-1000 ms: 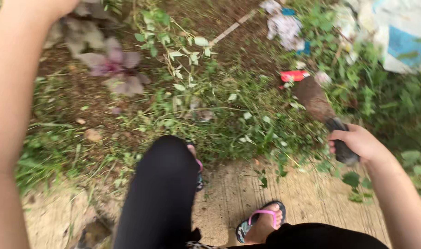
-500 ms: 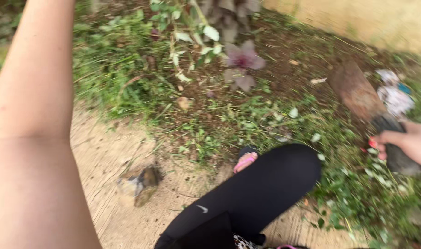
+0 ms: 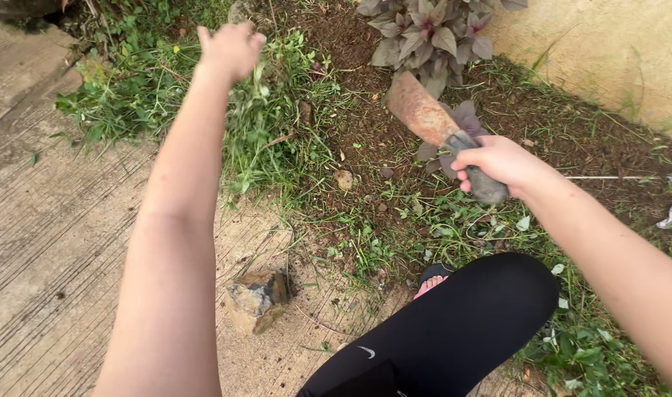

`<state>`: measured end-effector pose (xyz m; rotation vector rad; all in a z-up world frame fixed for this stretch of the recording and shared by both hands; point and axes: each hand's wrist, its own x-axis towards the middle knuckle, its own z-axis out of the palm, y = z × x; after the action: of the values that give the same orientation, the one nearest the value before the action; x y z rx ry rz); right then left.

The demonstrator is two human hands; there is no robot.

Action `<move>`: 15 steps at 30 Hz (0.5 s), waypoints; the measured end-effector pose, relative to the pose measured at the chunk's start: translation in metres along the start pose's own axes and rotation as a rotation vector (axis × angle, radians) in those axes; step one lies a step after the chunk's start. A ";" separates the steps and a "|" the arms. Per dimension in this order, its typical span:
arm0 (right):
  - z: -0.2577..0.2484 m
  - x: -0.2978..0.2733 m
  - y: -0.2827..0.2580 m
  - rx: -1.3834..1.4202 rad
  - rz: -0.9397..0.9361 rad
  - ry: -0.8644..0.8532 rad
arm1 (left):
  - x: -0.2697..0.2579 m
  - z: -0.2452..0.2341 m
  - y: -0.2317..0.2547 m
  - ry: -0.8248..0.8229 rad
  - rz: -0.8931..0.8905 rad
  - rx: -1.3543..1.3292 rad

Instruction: The person uses a hoe to loosen soil and remove weeds from a garden bed. They repeatedly strike the ground near plants and pull out unwanted vegetation by hand, clearing the area around the desired plants.

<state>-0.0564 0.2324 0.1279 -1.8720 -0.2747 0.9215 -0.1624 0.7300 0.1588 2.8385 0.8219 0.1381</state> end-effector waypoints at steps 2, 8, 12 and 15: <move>-0.009 -0.002 0.006 -0.023 0.018 0.036 | -0.009 0.013 0.019 -0.052 0.120 0.065; -0.086 -0.034 0.049 0.072 0.025 0.231 | -0.044 0.055 0.110 0.053 0.514 -0.235; -0.144 -0.076 0.117 0.176 0.080 0.416 | -0.060 0.080 0.217 0.068 0.765 -0.353; -0.172 -0.106 0.194 0.289 0.154 0.557 | -0.078 0.104 0.295 -0.008 0.807 -0.421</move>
<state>-0.0479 -0.0370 0.0507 -1.8104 0.3284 0.4737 -0.0597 0.4277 0.1133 2.5677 -0.3620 0.3515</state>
